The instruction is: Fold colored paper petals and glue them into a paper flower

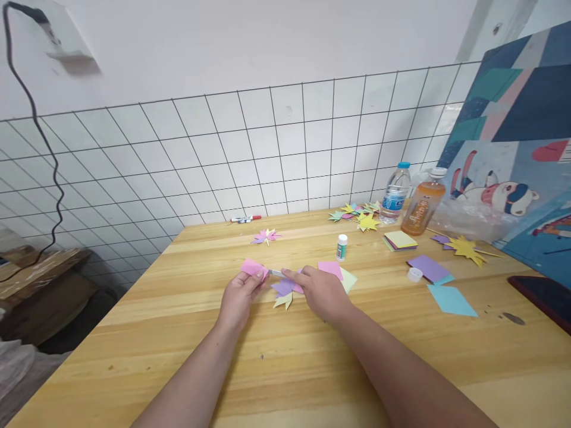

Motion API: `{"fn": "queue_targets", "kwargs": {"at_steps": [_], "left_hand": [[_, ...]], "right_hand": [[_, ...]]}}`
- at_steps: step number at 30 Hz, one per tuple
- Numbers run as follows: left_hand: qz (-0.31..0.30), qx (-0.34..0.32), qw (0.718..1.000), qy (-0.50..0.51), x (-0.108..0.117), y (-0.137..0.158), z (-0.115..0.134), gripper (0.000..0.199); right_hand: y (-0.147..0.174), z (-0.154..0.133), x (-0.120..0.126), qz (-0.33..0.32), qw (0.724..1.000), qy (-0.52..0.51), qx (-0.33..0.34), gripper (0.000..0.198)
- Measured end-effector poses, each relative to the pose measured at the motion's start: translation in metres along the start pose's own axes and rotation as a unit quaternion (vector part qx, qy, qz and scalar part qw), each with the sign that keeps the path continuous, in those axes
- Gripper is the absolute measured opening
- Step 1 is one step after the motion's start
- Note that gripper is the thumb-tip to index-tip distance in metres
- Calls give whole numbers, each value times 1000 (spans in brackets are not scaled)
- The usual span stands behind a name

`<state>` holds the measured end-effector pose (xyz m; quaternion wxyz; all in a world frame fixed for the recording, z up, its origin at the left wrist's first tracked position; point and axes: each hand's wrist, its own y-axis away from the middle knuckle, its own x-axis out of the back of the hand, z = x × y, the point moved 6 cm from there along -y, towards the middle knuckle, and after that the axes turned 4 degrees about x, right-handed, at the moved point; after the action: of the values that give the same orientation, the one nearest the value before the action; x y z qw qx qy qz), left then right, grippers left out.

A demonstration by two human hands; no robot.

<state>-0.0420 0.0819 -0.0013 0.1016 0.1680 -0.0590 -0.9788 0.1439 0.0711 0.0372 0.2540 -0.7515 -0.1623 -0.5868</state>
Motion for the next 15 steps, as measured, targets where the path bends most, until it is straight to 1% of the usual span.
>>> {"fn": "queue_targets", "kwargs": {"at_steps": [7,15], "left_hand": [[-12,17,1000,2,-4,1,-3,28],[-9,9,1000,23,-1,1,-2,29]], "right_hand": [[0,-1,0,15,1000,-17,9,46],[1,-2,3,-6,1000,2,6,48]]}}
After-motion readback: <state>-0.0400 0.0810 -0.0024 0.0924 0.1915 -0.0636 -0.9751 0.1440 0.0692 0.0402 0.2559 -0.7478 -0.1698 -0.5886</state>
